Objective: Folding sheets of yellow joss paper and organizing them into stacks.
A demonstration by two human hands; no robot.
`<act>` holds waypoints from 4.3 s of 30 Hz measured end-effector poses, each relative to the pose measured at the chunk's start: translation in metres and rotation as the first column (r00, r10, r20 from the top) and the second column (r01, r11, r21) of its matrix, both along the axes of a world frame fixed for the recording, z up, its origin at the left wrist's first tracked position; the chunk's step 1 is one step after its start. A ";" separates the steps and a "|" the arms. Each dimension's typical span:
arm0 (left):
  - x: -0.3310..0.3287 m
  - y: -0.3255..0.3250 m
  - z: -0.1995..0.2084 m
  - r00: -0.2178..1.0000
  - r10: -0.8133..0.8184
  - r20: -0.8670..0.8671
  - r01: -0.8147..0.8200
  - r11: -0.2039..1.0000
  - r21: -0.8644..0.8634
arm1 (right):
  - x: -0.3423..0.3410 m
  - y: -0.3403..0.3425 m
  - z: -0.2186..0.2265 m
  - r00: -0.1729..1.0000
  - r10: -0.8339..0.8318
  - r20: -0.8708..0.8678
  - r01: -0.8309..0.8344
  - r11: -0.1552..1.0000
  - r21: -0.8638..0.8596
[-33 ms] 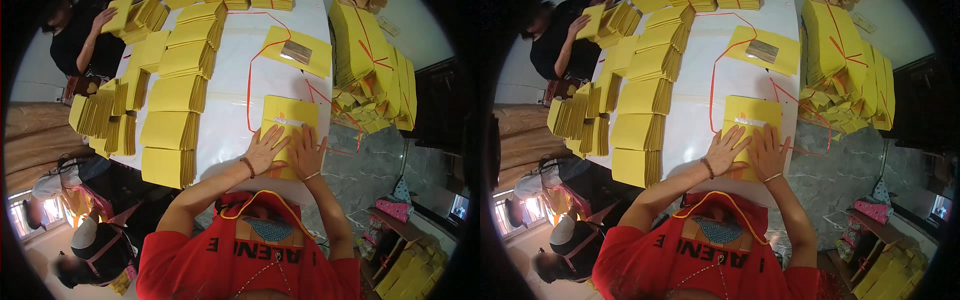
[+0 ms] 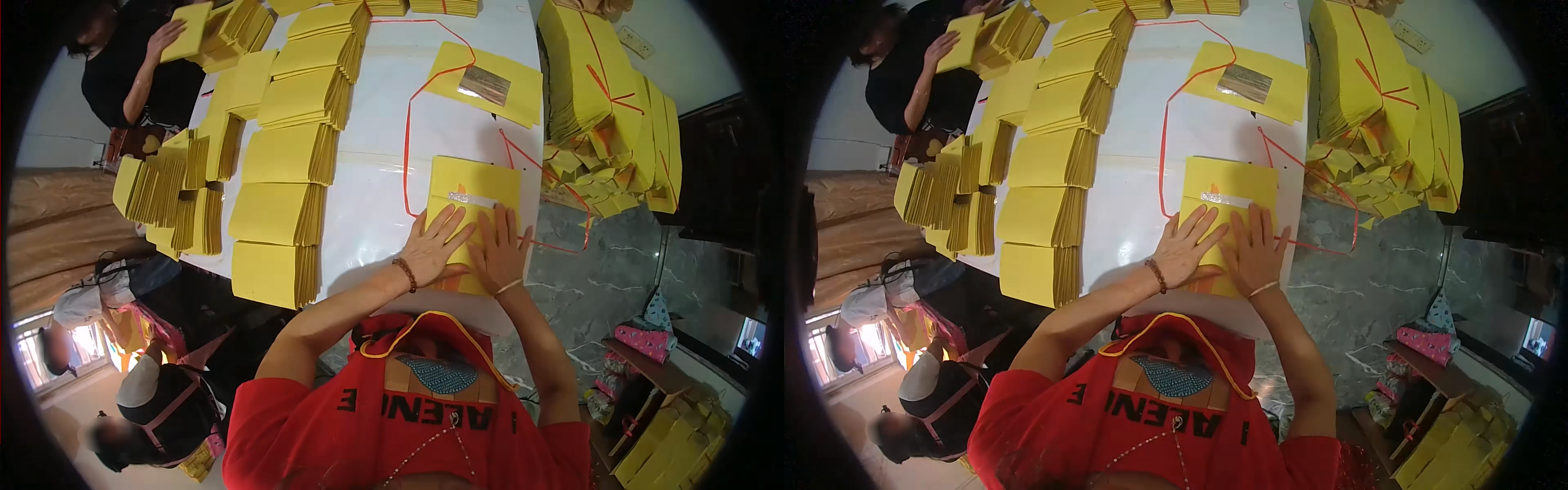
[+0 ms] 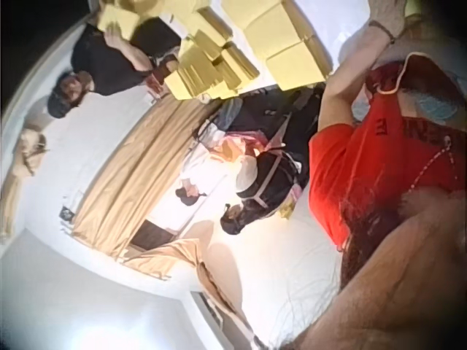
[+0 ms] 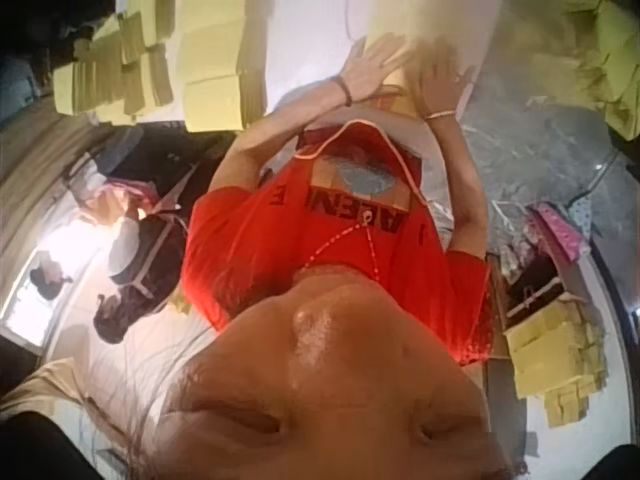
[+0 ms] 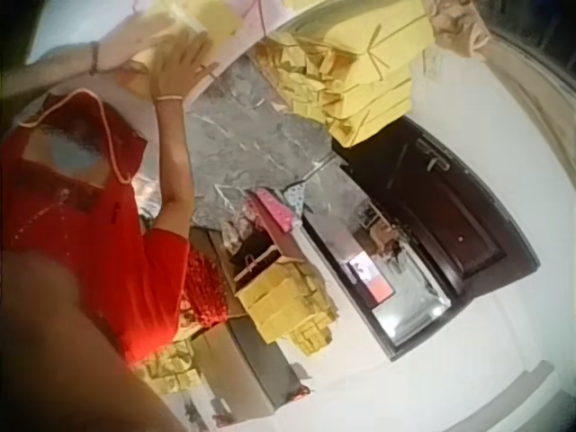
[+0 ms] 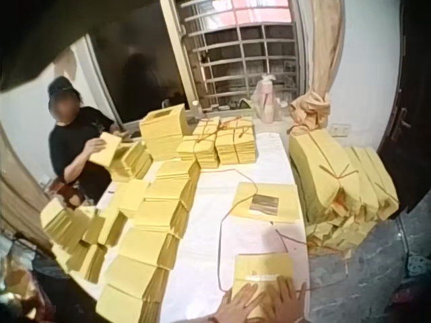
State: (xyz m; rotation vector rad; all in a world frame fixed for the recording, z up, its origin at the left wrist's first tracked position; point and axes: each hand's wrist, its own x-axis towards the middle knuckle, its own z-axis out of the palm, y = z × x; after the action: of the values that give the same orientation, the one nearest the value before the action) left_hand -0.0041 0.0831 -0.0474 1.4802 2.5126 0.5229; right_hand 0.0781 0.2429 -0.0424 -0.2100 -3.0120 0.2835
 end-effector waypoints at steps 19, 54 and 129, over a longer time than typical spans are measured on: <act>0.012 0.008 0.018 0.945 -0.219 -0.242 0.219 0.975 -0.026 | 0.000 0.002 -0.012 0.999 -0.017 0.044 0.020 0.998 -0.052; -0.077 -0.016 0.061 0.837 0.265 0.479 -0.512 0.690 0.512 | -0.250 0.124 -0.017 0.946 -0.251 -0.206 0.007 0.650 -0.760; -0.420 0.085 -0.068 0.875 0.383 -0.294 -0.393 0.919 0.028 | -0.025 0.135 -0.011 0.537 -0.766 0.353 0.194 -0.296 -0.935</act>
State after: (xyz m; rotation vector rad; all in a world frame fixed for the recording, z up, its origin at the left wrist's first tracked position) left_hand -0.4239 0.1681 -0.1157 1.1061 3.0638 0.3291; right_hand 0.0531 0.3781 -0.0530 -1.3311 -1.2239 1.9672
